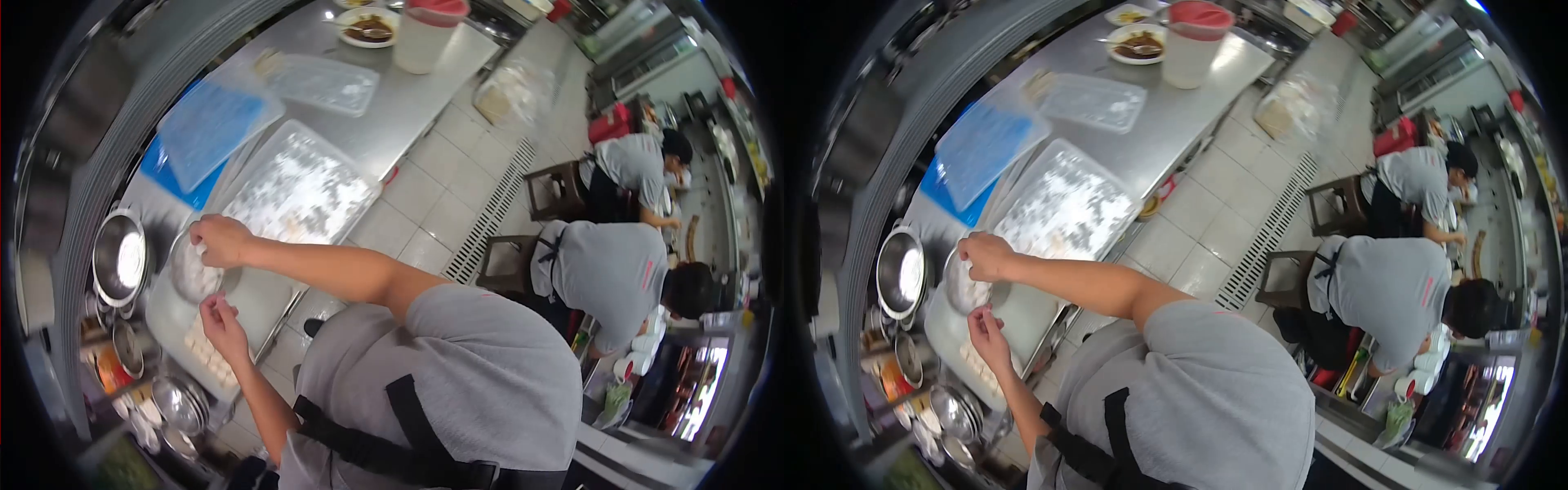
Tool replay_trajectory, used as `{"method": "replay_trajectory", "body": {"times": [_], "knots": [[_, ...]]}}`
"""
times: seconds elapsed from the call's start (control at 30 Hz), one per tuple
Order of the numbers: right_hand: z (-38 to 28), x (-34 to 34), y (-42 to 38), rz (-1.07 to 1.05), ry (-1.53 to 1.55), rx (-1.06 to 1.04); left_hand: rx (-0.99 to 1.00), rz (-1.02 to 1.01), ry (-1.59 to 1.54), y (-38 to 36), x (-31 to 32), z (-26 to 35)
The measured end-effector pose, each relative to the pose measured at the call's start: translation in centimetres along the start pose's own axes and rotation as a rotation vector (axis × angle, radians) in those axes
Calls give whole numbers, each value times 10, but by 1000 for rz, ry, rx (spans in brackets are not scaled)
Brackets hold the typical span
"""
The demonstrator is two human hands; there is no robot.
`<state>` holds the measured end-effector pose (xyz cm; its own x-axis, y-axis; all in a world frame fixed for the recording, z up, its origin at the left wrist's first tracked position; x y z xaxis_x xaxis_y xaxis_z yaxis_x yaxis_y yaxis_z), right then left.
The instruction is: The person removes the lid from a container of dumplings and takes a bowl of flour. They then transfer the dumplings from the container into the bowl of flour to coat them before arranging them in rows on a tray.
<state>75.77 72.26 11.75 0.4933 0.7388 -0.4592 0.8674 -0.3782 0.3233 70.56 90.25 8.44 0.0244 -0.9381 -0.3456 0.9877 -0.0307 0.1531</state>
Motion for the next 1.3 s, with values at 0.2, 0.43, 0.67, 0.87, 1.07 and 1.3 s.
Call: {"method": "replay_trajectory", "body": {"times": [0.2,0.43,0.67,0.87,1.07,1.3], "knots": [[104,-98,7,127,325,218,298,-264,284,15,127,21],[212,-124,-8,5,207,334,870,-377,641,24,204,-38],[185,-92,14,-180,287,330,357,-525,885,27,167,0],[147,-18,26,-413,-16,26,204,-256,453,25,109,12],[153,-7,47,-348,-48,-21,253,-270,503,-3,110,10],[191,-47,48,-265,-61,31,549,-125,683,6,162,22]]}}
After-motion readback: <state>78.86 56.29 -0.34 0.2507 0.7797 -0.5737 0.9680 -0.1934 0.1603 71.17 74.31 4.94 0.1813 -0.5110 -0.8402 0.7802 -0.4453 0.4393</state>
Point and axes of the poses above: each hand's wrist, its own y-axis towards the middle knuckle, its own x-axis out of the palm, z = x × y, the point moved 6 cm from there along y, towards the middle knuckle, and after that the axes turned 15 degrees about z, right-handed, at the moved point
